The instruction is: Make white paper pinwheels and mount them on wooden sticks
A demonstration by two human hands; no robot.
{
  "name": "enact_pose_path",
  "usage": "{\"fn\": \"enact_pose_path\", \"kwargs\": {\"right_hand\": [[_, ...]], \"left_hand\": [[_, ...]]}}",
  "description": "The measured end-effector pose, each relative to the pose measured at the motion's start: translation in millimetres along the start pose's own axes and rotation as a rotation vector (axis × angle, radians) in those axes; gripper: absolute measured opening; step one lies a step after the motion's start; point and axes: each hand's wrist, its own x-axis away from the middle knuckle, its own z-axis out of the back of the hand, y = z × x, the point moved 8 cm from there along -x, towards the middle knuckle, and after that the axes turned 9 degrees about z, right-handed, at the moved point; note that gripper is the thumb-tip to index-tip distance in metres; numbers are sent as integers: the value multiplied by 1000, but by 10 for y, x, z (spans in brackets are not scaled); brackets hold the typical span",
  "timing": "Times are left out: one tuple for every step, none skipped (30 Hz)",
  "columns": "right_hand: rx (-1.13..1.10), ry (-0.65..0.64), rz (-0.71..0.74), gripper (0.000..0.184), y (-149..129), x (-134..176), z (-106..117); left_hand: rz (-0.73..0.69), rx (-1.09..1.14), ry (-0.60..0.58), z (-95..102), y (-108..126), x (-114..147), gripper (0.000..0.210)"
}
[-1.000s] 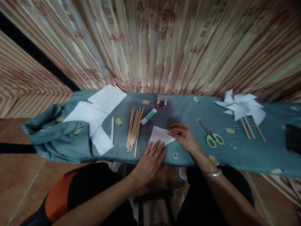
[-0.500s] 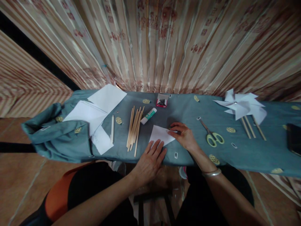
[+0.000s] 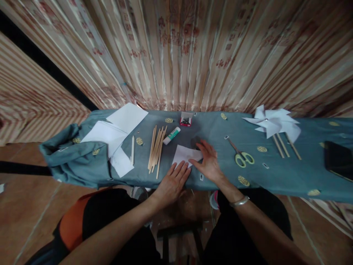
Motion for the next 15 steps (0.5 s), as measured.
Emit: {"fn": "enact_pose_path", "kwargs": {"right_hand": [[26,1,9,62,-38,46,-19],[50,1,21,64,-77,87,-41],[71,-1,30,64,-112,122,-63],[90,-5,38,63,-138,147,-82],[107,-10,44,62,-151,162,-97],[121,-13,46,60,-145,166,-103],[134,-14,41,59,-116,161,-97],[145,-10,29,59,-62,148,-79],[155,-3,9,58,15,131,-49],[165,10,-23,59,116,113,-9],[171,22,-60,59,226,97,32],[174,30,-93,58,334,85,69],[170,31,-115,58,427,76,94],[163,37,-130,57,503,72,114],[158,46,-137,56,556,72,128]], "left_hand": [[1,-9,-6,0,5,-6,84],[3,-20,-11,0,9,-13,87],[4,-30,-17,1,13,-22,90],[6,-39,-22,3,16,-29,92],[7,-48,-24,7,16,-34,92],[7,-58,-22,14,15,-31,90],[1,-67,-18,24,14,-18,87],[-7,-75,-12,36,8,8,83],[-14,-81,-3,51,-3,49,79],[-21,-85,3,64,-19,105,77],[-15,-83,10,79,-50,173,77],[-9,-80,12,89,-84,251,78],[-1,-81,13,97,-119,335,78],[10,-87,19,106,-154,419,79],[10,-96,15,105,-176,497,80]]}}
